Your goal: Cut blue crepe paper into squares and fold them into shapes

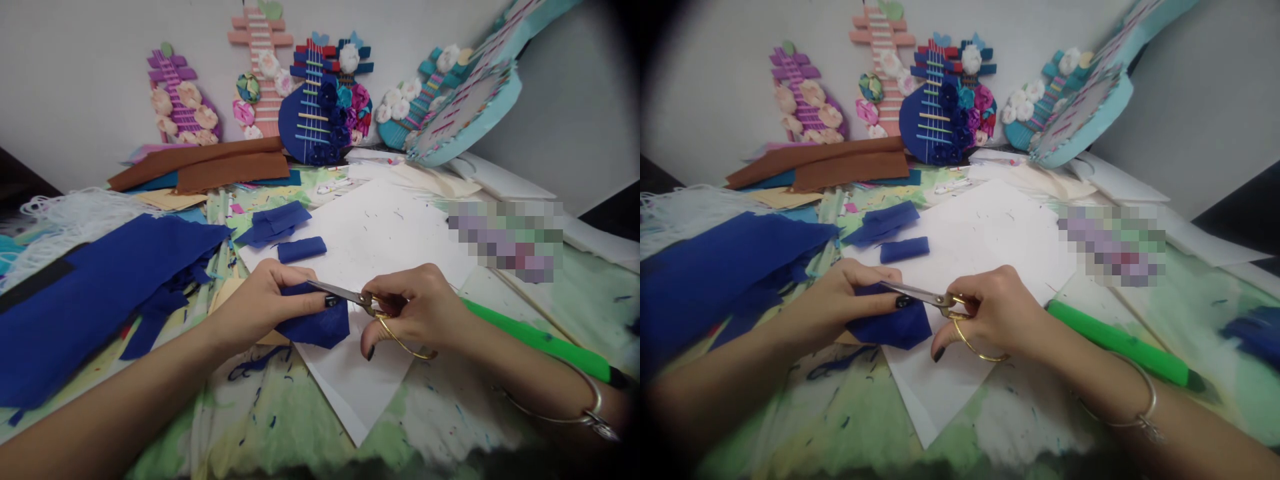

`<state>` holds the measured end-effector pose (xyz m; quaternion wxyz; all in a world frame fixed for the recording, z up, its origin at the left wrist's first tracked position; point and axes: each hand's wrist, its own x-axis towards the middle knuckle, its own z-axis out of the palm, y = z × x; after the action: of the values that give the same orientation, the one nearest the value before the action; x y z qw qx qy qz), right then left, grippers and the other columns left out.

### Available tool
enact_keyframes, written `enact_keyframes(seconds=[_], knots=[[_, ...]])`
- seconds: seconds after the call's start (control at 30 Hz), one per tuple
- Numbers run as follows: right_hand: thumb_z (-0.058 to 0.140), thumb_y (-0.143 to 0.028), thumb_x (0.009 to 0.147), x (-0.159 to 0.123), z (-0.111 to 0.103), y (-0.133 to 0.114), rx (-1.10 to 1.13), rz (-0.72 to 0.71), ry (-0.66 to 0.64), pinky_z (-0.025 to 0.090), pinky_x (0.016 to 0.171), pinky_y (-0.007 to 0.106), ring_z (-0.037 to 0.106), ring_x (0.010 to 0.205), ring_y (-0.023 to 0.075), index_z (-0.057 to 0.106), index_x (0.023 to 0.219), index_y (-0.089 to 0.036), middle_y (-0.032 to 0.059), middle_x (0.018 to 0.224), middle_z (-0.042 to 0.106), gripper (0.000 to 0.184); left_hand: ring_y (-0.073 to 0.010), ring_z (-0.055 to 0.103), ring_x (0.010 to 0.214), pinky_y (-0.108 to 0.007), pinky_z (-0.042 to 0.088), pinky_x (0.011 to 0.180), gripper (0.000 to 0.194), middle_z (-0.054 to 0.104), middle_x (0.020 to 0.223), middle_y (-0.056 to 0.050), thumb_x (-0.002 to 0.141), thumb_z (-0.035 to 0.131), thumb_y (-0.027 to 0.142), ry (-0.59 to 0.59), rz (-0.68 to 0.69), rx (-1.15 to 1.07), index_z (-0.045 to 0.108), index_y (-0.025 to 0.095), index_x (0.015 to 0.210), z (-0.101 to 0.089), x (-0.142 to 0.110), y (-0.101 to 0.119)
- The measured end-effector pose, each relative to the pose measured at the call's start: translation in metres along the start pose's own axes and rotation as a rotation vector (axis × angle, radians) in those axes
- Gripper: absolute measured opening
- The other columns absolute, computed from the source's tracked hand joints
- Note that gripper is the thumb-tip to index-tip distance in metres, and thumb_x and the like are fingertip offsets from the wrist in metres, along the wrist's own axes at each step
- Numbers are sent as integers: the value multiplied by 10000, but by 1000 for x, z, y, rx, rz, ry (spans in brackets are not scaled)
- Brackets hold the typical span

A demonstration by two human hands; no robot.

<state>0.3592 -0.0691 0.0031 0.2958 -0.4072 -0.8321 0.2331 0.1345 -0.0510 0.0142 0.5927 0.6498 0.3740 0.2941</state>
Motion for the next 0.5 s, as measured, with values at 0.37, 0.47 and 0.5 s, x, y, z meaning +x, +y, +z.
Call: enact_keyframes(seconds=[0.37,0.47,0.5], knots=[[732,-622,594,1,1,0,-5,14,2,221,415,210,238,481,66,605,563,-124,-72,466,317,515,-38,401,525,-132,295,437,181,484,589,39,742,696,211,10,-17,-15,677,137,578,1,0,-1],[756,-595,586,1,2,0,10,29,6,216,416,209,232,484,65,605,562,-124,-72,465,315,495,-34,407,518,-124,302,433,184,485,589,40,740,700,223,12,-34,-31,683,140,577,1,-1,-1],[758,-590,588,1,2,-1,23,41,5,216,416,208,231,483,64,605,564,-125,-72,464,313,490,-35,418,520,-120,316,439,167,498,594,38,737,702,222,14,-41,-41,695,144,589,0,-1,-1]])
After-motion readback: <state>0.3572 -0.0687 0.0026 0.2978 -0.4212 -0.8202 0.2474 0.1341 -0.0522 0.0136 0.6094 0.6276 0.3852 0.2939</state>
